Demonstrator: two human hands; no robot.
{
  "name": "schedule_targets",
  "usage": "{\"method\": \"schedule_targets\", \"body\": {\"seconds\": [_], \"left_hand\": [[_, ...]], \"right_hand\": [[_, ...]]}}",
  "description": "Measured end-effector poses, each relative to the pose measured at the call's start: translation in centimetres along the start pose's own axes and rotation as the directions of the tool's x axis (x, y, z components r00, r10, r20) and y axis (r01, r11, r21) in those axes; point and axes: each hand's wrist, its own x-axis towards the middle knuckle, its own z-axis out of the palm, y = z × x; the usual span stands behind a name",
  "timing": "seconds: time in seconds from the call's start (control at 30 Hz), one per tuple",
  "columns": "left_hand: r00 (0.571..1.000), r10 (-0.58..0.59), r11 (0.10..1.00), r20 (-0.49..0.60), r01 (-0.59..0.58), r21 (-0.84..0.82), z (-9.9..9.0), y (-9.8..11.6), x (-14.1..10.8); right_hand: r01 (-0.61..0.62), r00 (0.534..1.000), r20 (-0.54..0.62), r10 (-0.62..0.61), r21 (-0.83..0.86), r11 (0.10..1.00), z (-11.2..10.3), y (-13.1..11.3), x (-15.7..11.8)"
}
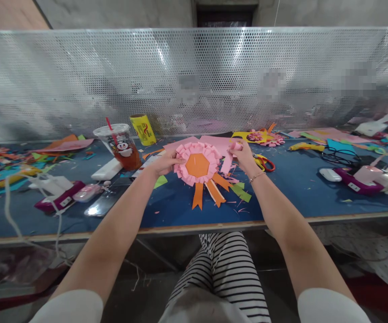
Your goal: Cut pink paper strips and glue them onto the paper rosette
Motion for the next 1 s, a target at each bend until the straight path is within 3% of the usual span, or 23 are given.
{"method": "schedule_targets", "body": {"seconds": [0.17, 0.37, 0.53, 0.63, 0.73, 0.8, 0.87, 1.0], "left_hand": [[0.986, -0.136, 0.988, 0.092, 0.142, -0.060, -0.4, -0.6, 0.3], [0.967, -0.246, 0.968, 0.064, 0.249, -0.037, -0.4, -2.8, 0.9], [0.950, -0.311, 0.943, -0.023, 0.311, 0.120, -0.4, -4.1, 1.4], [0.960, -0.176, 0.949, -0.217, 0.224, 0.221, -0.9, -4.4, 1.7], [0.909, 0.146, 0.866, -0.390, 0.073, 0.495, -1.2, -4.4, 1.9], [0.892, 0.264, 0.769, -0.368, 0.036, 0.639, -0.8, -4.1, 2.0], [0.907, 0.278, 0.730, -0.317, 0.015, 0.683, 0.3, -3.7, 2.0], [0.960, 0.226, 0.799, -0.165, -0.086, 0.595, 3.4, -2.6, 1.5]], "right_hand": [[-0.014, 1.000, -0.003, 0.014, -0.013, 1.000, -0.1, 0.3, 0.1], [-0.022, 1.000, 0.017, 0.021, 0.001, 1.000, 0.0, -0.1, -0.2], [-0.026, 0.999, 0.032, 0.026, 0.007, 1.000, 0.0, 0.0, -0.2], [-0.022, 0.998, 0.051, 0.023, -0.020, 1.000, 0.0, 0.0, -0.2], [-0.030, 0.998, 0.057, 0.031, -0.015, 0.999, 0.2, -0.3, -0.4], [-0.045, 0.998, 0.048, 0.044, 0.011, 0.999, 0.6, -0.4, -0.6], [-0.062, 0.997, 0.054, 0.060, 0.036, 0.997, 1.1, -0.5, -0.9], [-0.048, 0.990, 0.132, 0.041, 0.053, 0.997, 2.7, -0.5, -1.9]]}}
